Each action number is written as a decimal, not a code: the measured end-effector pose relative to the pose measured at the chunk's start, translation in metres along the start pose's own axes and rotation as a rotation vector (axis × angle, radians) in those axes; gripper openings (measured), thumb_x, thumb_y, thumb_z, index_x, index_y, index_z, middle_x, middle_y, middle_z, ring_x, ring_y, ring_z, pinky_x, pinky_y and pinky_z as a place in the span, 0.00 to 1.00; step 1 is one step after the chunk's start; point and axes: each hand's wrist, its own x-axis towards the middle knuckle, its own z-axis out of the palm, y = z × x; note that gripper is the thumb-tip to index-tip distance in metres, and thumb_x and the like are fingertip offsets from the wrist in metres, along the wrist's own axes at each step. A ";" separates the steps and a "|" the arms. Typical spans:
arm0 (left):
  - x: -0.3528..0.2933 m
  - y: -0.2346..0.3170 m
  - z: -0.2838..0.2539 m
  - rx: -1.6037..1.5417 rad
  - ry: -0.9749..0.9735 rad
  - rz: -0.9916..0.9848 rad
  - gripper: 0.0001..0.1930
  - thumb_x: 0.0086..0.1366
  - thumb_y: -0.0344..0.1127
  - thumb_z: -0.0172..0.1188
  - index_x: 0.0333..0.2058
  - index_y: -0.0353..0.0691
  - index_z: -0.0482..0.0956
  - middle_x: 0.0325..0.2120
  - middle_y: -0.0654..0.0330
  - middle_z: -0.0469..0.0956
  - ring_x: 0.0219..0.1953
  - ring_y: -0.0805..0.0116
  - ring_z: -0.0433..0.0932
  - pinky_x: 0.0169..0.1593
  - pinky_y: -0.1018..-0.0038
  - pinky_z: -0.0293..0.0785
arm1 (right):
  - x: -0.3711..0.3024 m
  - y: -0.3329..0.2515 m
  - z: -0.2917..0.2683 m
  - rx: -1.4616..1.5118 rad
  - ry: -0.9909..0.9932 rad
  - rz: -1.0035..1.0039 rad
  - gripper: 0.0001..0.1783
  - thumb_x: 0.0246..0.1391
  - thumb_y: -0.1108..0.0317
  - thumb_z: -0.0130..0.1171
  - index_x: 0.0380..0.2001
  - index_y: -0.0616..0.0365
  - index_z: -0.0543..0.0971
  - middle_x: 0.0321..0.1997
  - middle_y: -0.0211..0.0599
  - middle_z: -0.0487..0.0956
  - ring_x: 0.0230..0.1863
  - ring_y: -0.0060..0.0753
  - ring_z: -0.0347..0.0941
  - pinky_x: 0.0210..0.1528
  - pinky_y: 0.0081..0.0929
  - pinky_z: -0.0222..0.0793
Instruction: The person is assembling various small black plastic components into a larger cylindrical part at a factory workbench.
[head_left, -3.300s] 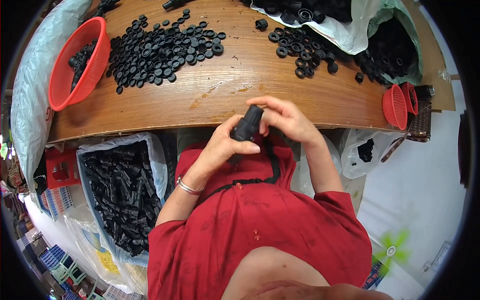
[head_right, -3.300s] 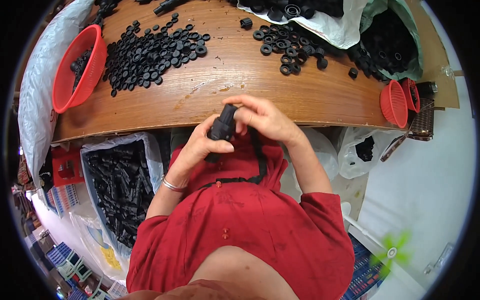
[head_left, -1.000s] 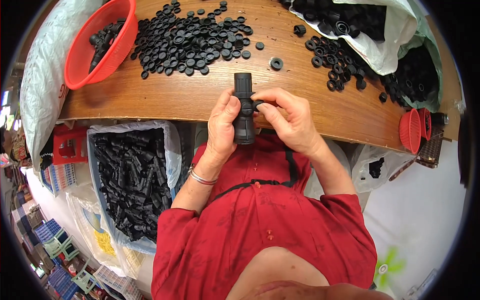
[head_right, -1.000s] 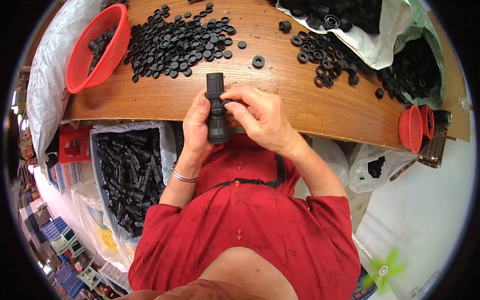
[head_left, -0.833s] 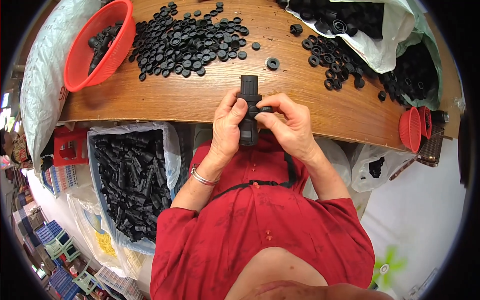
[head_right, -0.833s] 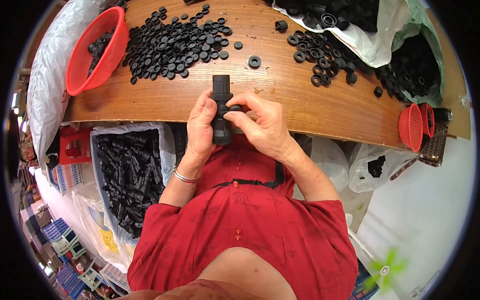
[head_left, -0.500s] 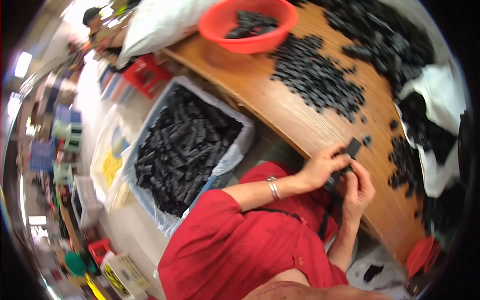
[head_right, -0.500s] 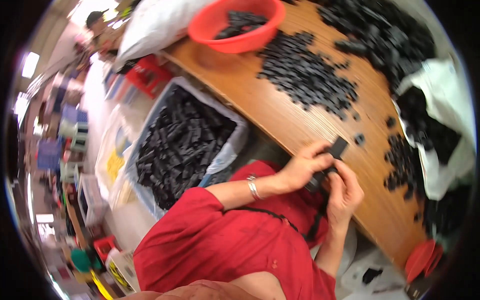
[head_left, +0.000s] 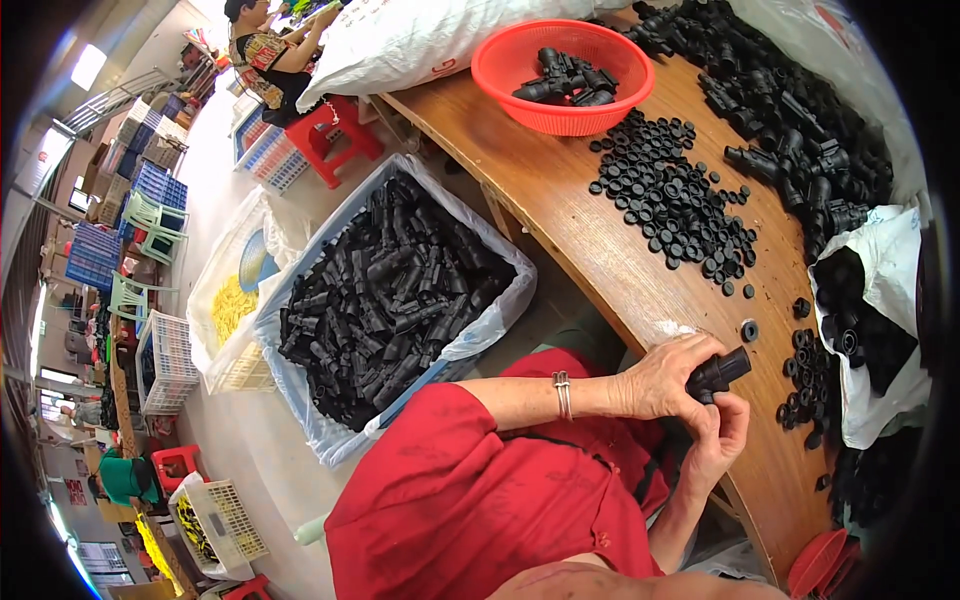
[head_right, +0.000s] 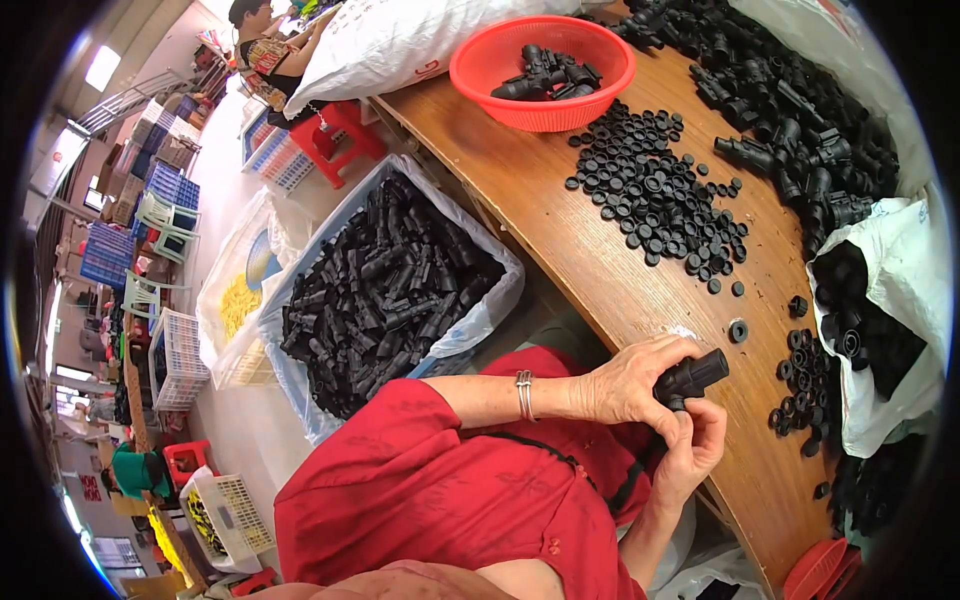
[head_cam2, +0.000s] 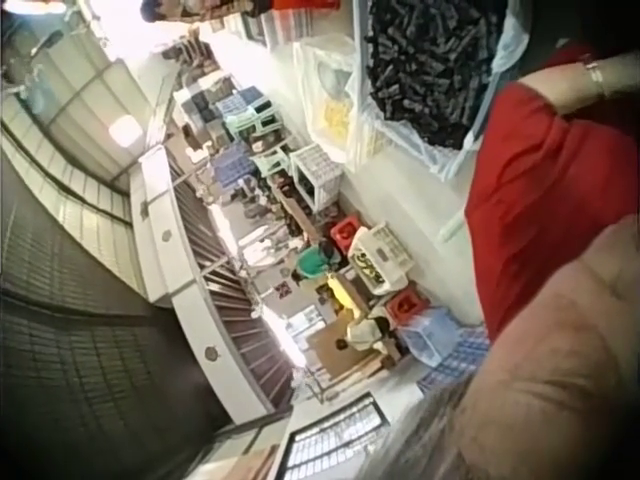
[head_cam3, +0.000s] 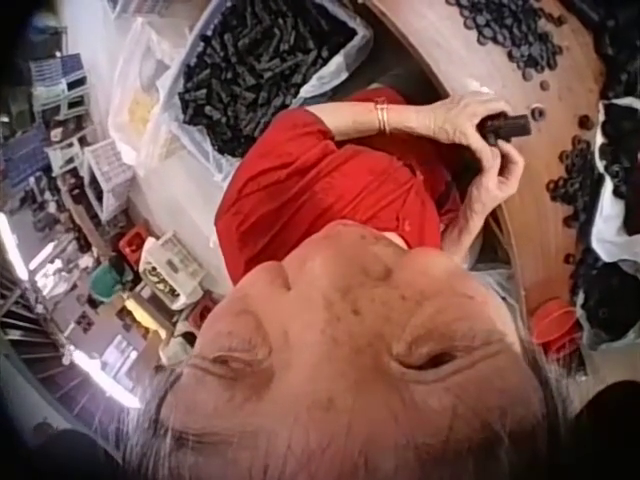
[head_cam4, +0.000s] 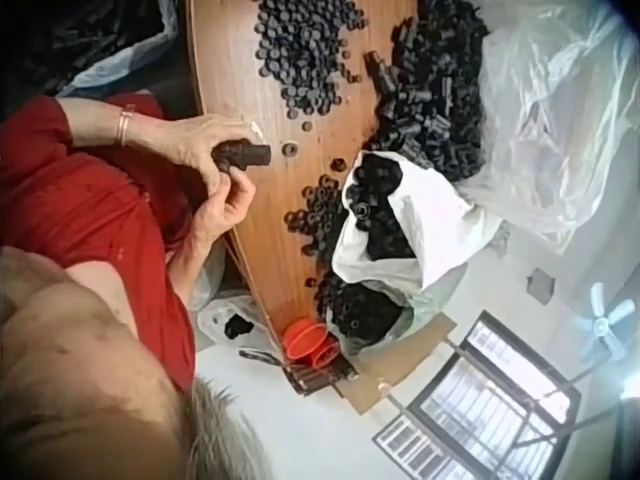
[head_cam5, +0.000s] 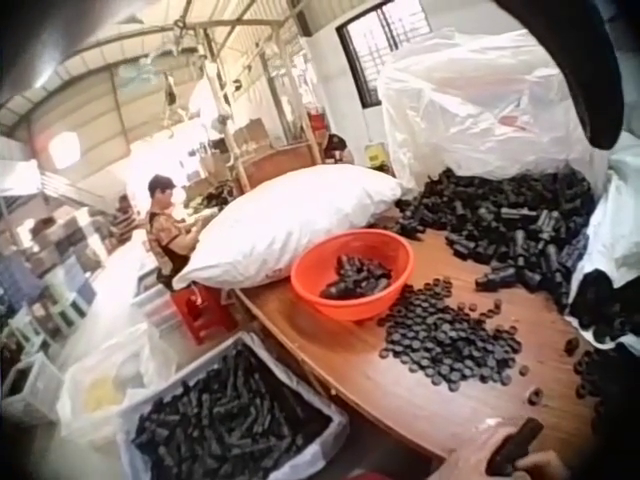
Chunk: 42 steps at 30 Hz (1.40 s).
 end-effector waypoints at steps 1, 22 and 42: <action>0.000 0.001 -0.001 -0.002 -0.001 0.001 0.34 0.40 0.51 0.71 0.43 0.36 0.70 0.35 0.54 0.73 0.37 0.53 0.74 0.42 0.67 0.71 | -0.001 -0.005 0.002 -0.001 0.002 0.000 0.07 0.56 0.77 0.54 0.39 0.59 0.72 0.35 0.23 0.71 0.35 0.14 0.68 0.39 0.12 0.67; 0.015 -0.008 -0.002 -0.836 0.170 -0.577 0.29 0.42 0.25 0.70 0.45 0.38 0.69 0.34 0.63 0.74 0.34 0.76 0.73 0.40 0.79 0.73 | -0.009 0.005 0.051 -0.139 -0.028 -0.068 0.37 0.53 0.73 0.59 0.64 0.62 0.55 0.62 0.44 0.61 0.61 0.36 0.63 0.62 0.31 0.59; -0.011 -0.004 0.000 -0.697 -0.814 -0.687 0.39 0.39 0.33 0.72 0.54 0.32 0.70 0.45 0.59 0.75 0.48 0.68 0.71 0.54 0.74 0.66 | 0.014 -0.070 -0.031 -0.539 -0.499 -0.158 0.24 0.38 0.70 0.68 0.44 0.61 0.78 0.39 0.45 0.80 0.37 0.44 0.78 0.38 0.30 0.73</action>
